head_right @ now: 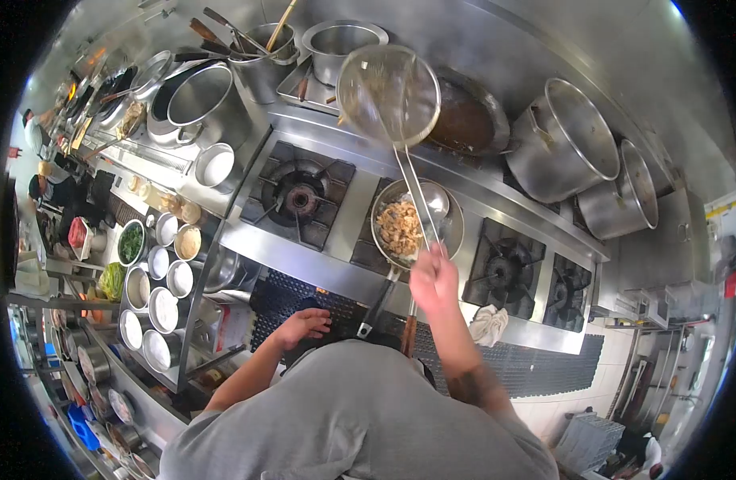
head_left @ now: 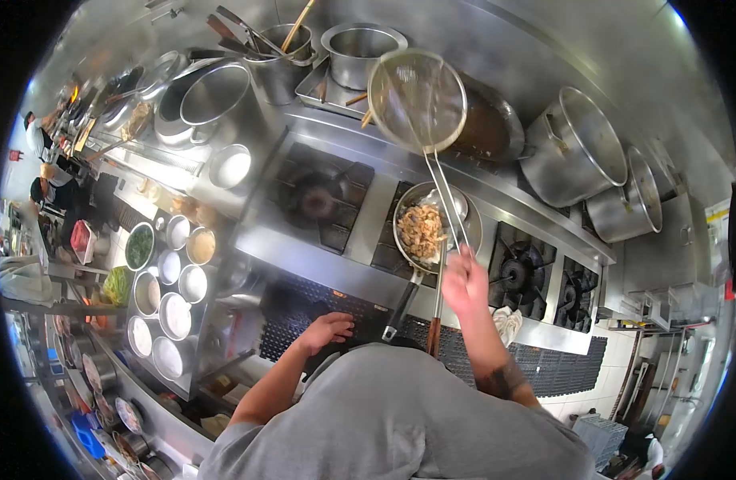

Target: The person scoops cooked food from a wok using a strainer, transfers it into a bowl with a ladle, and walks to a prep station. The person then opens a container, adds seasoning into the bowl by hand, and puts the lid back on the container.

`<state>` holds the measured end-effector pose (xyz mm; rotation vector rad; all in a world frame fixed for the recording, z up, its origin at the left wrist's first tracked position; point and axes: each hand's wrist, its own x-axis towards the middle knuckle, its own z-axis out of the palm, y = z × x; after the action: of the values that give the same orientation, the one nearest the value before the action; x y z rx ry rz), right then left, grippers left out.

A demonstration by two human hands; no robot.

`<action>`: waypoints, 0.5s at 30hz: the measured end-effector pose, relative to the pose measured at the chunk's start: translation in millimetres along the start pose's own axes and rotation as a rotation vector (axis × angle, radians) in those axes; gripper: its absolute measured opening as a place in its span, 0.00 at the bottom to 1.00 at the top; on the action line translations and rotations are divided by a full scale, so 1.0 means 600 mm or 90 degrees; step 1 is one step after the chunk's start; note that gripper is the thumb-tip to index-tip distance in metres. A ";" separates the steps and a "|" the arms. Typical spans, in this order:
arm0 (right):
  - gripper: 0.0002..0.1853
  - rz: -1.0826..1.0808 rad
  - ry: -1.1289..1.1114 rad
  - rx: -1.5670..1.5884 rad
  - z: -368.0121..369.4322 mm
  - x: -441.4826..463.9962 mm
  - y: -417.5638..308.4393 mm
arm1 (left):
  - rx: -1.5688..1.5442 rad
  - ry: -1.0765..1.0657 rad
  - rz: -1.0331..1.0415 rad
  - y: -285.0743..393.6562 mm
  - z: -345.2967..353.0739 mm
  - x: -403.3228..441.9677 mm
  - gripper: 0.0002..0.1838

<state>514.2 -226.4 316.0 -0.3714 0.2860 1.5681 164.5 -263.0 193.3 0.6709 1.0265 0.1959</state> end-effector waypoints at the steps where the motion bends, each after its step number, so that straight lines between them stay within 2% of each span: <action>1: 0.05 -0.022 0.022 0.002 0.047 0.054 0.026 | 0.000 -0.004 0.003 -0.002 -0.012 -0.003 0.26; 3: 0.08 -0.019 -0.081 -0.011 0.118 0.178 0.062 | 0.000 -0.017 0.009 -0.001 -0.030 -0.002 0.26; 4: 0.09 -0.063 -0.110 -0.105 0.161 0.245 0.076 | -0.003 -0.031 0.009 0.002 -0.033 -0.001 0.26; 5: 0.11 -0.068 -0.165 -0.116 0.196 0.312 0.088 | 0.000 -0.042 0.017 0.006 -0.037 0.001 0.26; 9: 0.10 -0.123 -0.158 -0.216 0.325 0.509 0.112 | 0.060 -0.087 0.047 0.011 -0.032 0.026 0.27; 10: 0.09 -0.102 -0.143 -0.222 0.349 0.521 0.112 | 0.055 -0.093 0.041 0.012 -0.025 0.033 0.27; 12: 0.16 -0.029 -0.111 -0.334 0.369 0.511 0.095 | 0.086 -0.140 0.048 0.016 -0.007 0.049 0.25; 14: 0.21 -0.040 -0.118 -0.598 0.357 0.439 0.067 | 0.090 -0.172 0.057 0.012 0.012 0.065 0.25; 15: 0.24 -0.089 -0.098 -0.721 0.325 0.386 0.050 | 0.075 -0.176 0.048 0.009 0.023 0.075 0.26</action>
<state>470.8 62.9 398.4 -1.0983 -0.7803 1.4779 200.1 -244.3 168.6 0.8203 0.7527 0.1050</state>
